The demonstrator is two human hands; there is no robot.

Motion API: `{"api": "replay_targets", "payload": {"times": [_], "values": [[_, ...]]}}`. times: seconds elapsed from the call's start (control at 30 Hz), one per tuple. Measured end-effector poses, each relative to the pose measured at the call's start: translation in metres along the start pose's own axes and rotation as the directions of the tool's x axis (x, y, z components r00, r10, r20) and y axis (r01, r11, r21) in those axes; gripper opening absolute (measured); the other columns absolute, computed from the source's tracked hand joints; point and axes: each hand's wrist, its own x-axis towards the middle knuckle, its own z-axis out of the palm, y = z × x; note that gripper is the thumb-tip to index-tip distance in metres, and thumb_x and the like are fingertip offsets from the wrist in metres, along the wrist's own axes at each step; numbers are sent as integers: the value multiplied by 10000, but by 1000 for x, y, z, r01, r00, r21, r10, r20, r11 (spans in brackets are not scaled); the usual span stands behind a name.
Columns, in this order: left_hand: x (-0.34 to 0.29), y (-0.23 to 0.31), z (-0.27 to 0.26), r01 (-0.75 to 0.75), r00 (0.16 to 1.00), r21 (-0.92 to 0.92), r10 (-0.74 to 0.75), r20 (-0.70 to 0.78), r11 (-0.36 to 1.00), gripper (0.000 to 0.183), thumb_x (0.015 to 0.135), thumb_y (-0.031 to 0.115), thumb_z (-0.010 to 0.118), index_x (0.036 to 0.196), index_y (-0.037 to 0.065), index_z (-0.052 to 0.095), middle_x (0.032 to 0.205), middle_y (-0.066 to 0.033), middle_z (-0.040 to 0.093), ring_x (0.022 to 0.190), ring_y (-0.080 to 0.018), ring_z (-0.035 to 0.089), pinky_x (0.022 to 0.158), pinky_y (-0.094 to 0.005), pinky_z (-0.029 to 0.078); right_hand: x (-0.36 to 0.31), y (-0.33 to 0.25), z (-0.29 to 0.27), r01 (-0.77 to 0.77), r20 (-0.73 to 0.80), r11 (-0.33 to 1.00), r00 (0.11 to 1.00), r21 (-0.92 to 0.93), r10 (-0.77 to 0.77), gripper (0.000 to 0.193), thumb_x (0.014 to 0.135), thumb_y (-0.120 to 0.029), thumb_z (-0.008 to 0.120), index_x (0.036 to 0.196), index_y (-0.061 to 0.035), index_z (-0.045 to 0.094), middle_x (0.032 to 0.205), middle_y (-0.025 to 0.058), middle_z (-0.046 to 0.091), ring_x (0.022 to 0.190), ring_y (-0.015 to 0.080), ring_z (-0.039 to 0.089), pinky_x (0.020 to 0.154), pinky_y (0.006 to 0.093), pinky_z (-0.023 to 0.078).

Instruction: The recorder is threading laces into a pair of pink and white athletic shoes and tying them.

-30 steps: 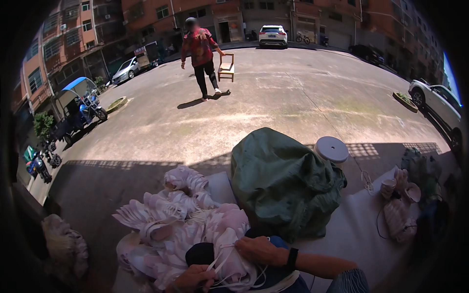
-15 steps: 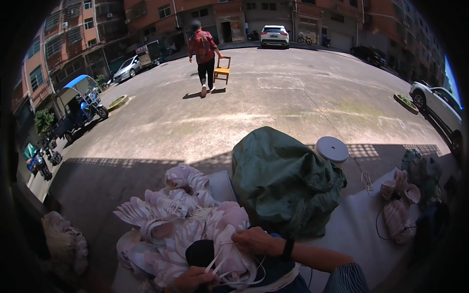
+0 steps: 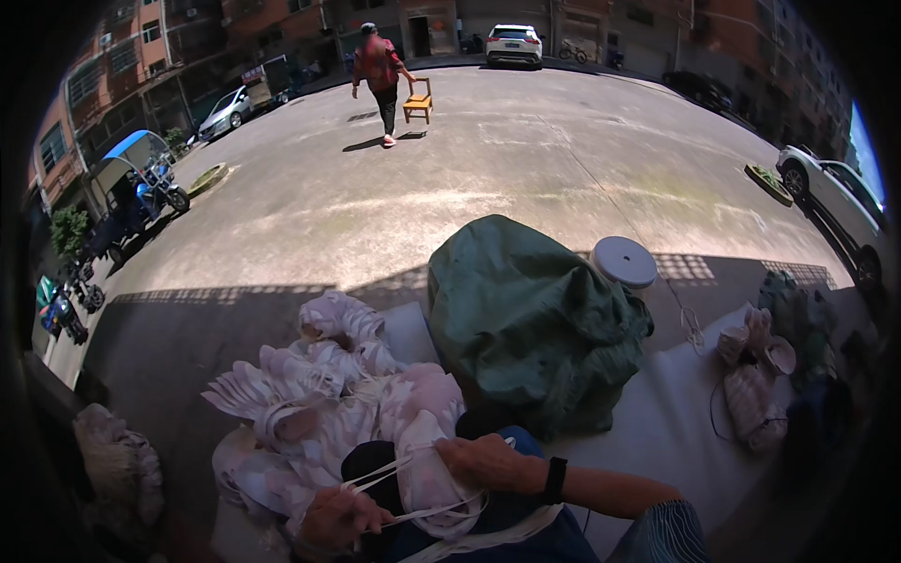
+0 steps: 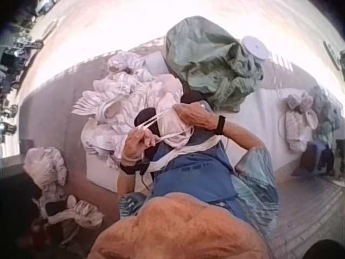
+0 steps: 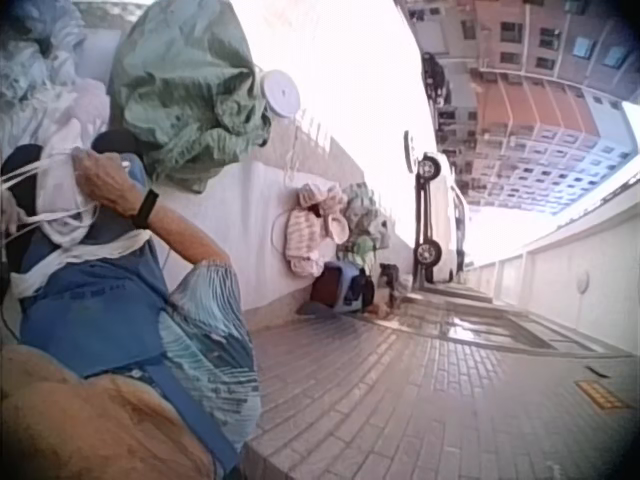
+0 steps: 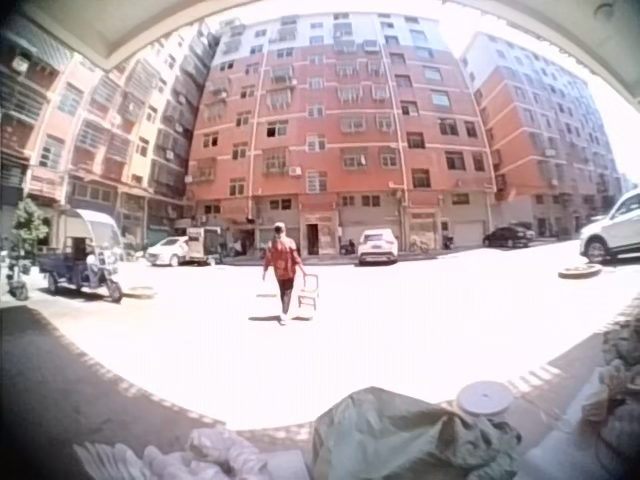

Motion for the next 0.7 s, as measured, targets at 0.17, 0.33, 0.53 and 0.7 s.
{"api": "replay_targets", "payload": {"times": [0.17, 0.33, 0.53, 0.7], "values": [[-8, 17, 10, -12, 1000, -42, 11, -25, 999, 340, 1011, 271, 408, 910, 1, 587, 661, -47, 547, 586, -197, 577, 738, -407, 533, -12, 2, 20, 0, -109, 1000, 994, 12, 2, 385, 846, -108, 514, 1220, -21, 483, 814, 137, 617, 602, 301, 630, 471, 390, 485], [-19, 27, 8, -127, 990, -110, 119, -75, 986, 335, 991, 316, 460, 912, 16, 584, 644, -29, 534, 537, -157, 552, 629, -349, 545, -17, -4, 20, -2, -102, 997, 995, 74, 10, 355, 861, -129, 512, 1199, -22, 487, 796, 143, 616, 587, 319, 622, 491, 407, 483], [-27, 14, -12, -199, 959, -355, 106, -264, 913, 296, 983, 269, 441, 965, -3, 556, 689, -67, 551, 568, -200, 591, 571, -407, 577, -16, -9, 10, -88, -56, 986, 994, 144, 96, 243, 863, -139, 538, 1074, -21, 522, 843, 152, 615, 703, 333, 633, 581, 406, 504], [-27, 15, -19, -174, 974, -422, 92, -209, 889, 311, 985, 268, 431, 931, -17, 546, 679, -89, 550, 575, -216, 599, 575, -458, 582, -16, -2, 7, -139, -200, 960, 961, 243, 189, 172, 855, -150, 564, 945, -10, 608, 870, 146, 611, 760, 339, 624, 657, 404, 501]]}}
